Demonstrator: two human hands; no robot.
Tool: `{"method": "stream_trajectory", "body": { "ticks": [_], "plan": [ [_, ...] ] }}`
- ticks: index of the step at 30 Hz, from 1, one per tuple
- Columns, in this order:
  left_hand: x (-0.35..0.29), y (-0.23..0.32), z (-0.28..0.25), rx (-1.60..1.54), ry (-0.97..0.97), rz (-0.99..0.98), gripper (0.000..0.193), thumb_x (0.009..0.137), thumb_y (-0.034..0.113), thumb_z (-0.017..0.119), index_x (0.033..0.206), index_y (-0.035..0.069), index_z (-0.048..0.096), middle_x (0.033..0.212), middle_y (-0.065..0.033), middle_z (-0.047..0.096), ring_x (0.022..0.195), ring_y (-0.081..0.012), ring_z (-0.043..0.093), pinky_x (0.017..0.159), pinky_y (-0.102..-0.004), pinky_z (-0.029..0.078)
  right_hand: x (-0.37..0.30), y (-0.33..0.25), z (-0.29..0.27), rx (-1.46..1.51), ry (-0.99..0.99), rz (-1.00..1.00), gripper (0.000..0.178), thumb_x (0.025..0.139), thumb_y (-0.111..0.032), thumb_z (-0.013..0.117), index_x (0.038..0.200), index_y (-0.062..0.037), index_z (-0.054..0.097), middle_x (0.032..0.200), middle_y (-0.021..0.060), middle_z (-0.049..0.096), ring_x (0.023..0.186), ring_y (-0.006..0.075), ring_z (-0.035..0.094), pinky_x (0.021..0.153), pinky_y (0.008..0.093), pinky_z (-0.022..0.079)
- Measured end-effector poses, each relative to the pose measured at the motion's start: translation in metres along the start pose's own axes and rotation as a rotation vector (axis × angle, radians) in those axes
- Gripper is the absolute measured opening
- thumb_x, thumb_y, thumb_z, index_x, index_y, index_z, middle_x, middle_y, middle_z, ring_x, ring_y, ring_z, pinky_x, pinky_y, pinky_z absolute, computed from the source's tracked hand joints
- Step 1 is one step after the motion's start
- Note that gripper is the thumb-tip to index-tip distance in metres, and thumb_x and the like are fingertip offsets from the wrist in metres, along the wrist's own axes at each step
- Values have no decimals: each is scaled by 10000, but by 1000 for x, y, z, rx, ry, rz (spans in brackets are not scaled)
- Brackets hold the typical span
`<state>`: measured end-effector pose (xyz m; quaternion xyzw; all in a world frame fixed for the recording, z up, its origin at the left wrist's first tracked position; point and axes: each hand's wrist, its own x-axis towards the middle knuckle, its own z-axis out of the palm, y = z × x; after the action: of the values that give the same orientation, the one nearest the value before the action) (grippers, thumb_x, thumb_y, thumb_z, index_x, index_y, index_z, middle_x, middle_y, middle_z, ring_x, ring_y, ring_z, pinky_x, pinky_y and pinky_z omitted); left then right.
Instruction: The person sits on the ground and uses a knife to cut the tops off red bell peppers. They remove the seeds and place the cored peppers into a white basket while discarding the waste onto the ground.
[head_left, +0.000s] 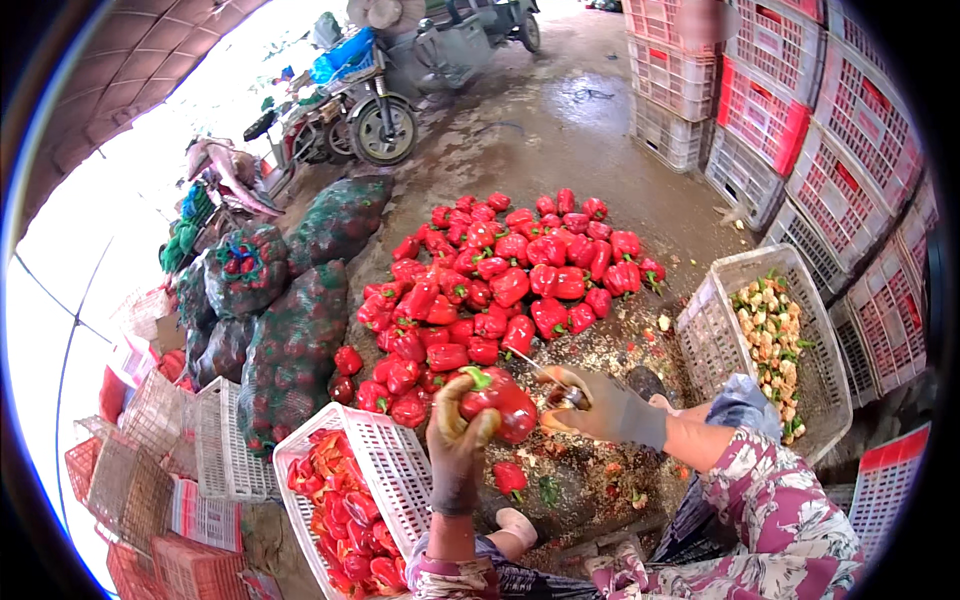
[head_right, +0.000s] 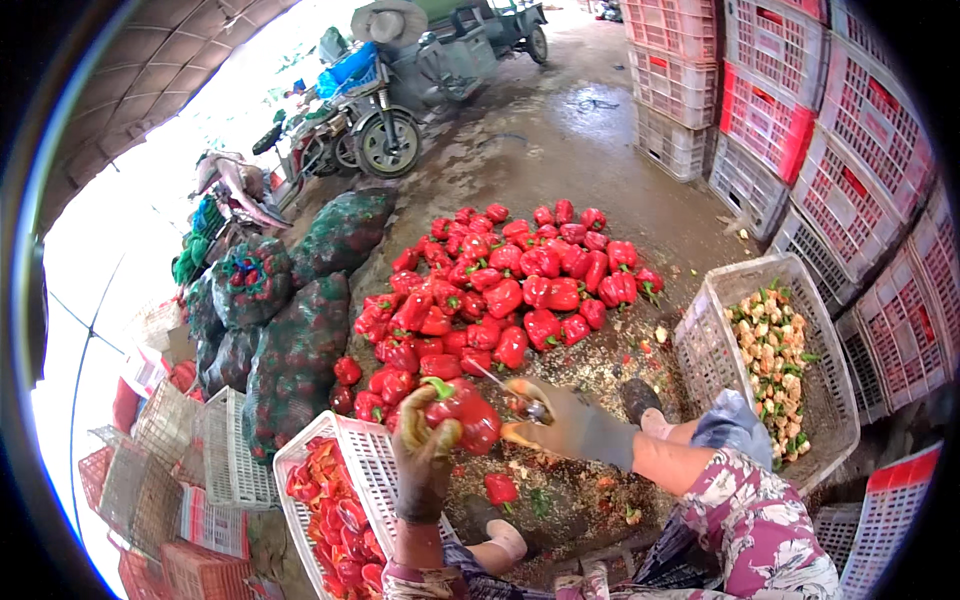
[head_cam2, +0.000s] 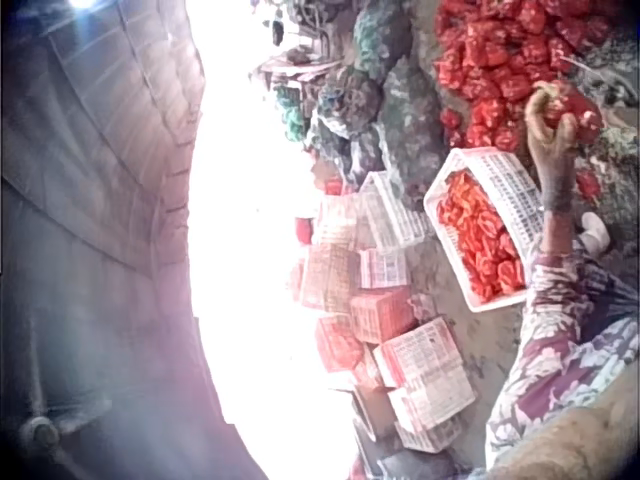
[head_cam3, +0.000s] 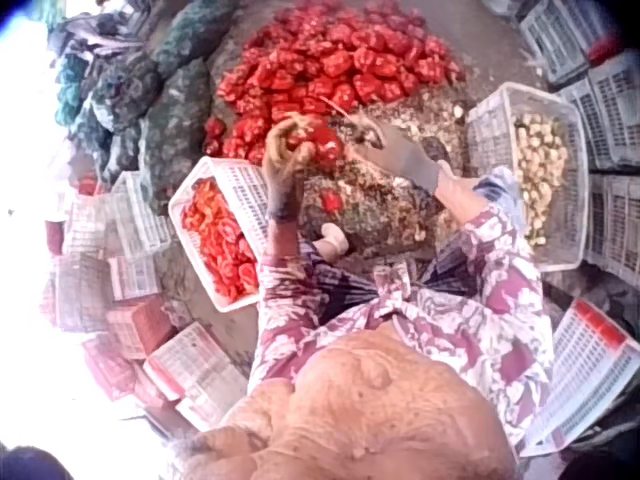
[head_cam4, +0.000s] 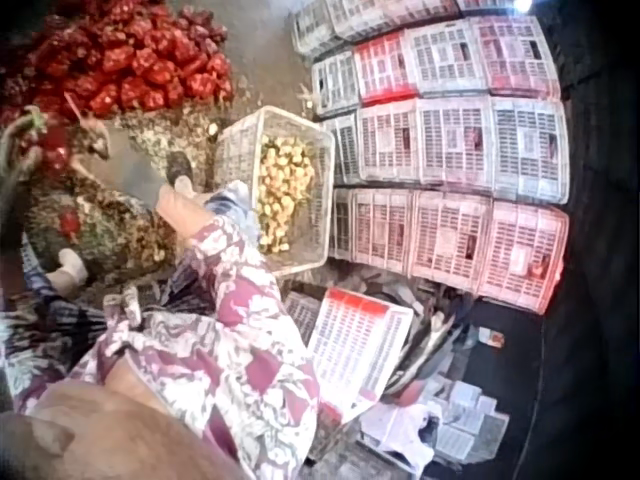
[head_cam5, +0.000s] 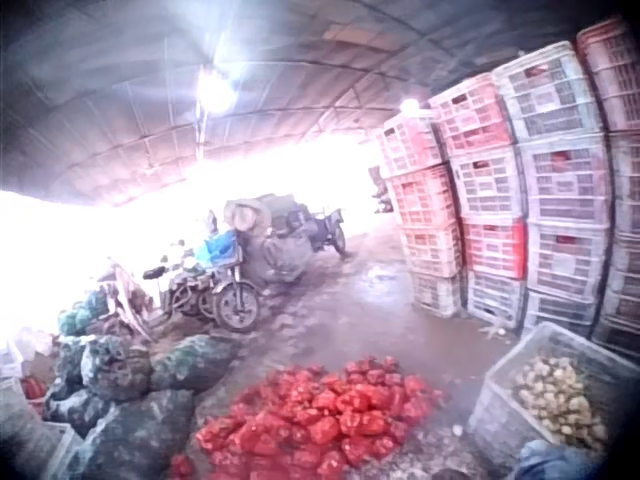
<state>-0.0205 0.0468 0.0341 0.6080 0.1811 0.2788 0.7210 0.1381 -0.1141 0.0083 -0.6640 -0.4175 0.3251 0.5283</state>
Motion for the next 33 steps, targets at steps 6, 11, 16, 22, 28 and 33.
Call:
{"method": "stream_trajectory", "body": {
  "ticks": [6,11,16,22,28,33],
  "plan": [
    [-12,-4,15,9,-171,-158,540,885,161,730,1324,-21,473,1181,-61,605,1082,-133,587,967,-282,466,7,-4,1,316,-167,-12,654,828,-274,791,1350,-31,480,1234,127,606,1137,165,570,965,351,475],
    [-14,-21,15,-188,-245,-205,633,885,345,761,1315,-34,493,1223,-80,610,1141,-139,581,976,-290,466,-6,-9,-5,310,-92,109,556,815,-196,767,1295,-51,526,908,16,618,697,49,538,590,247,459],
    [-15,-39,12,-339,-241,-239,644,900,237,737,1397,-13,413,1304,-123,568,1200,-210,565,1020,-361,468,-7,-6,-6,171,-10,57,528,806,-187,726,1278,-31,549,981,73,639,846,123,604,746,297,505],
    [-14,-36,47,53,-69,-116,571,918,49,655,1408,-42,378,1271,-74,507,1143,-141,507,977,-294,453,-5,8,7,-194,187,-133,605,829,-269,749,1306,8,500,1148,176,647,1031,265,658,893,358,514],
    [-14,-42,41,393,-56,-35,401,908,83,662,1262,-44,522,1117,-81,568,1007,-119,552,889,-278,475,-6,7,5,-148,73,-115,521,845,-250,733,1256,4,539,1090,179,665,991,270,668,842,370,523],
    [-16,-28,45,580,-113,-24,376,917,-15,515,1291,-61,503,1165,-96,564,1050,-129,545,932,-270,461,-7,-8,-1,19,12,41,460,841,-163,678,1255,-3,554,1037,107,680,913,146,657,792,321,535]
  ]
}}
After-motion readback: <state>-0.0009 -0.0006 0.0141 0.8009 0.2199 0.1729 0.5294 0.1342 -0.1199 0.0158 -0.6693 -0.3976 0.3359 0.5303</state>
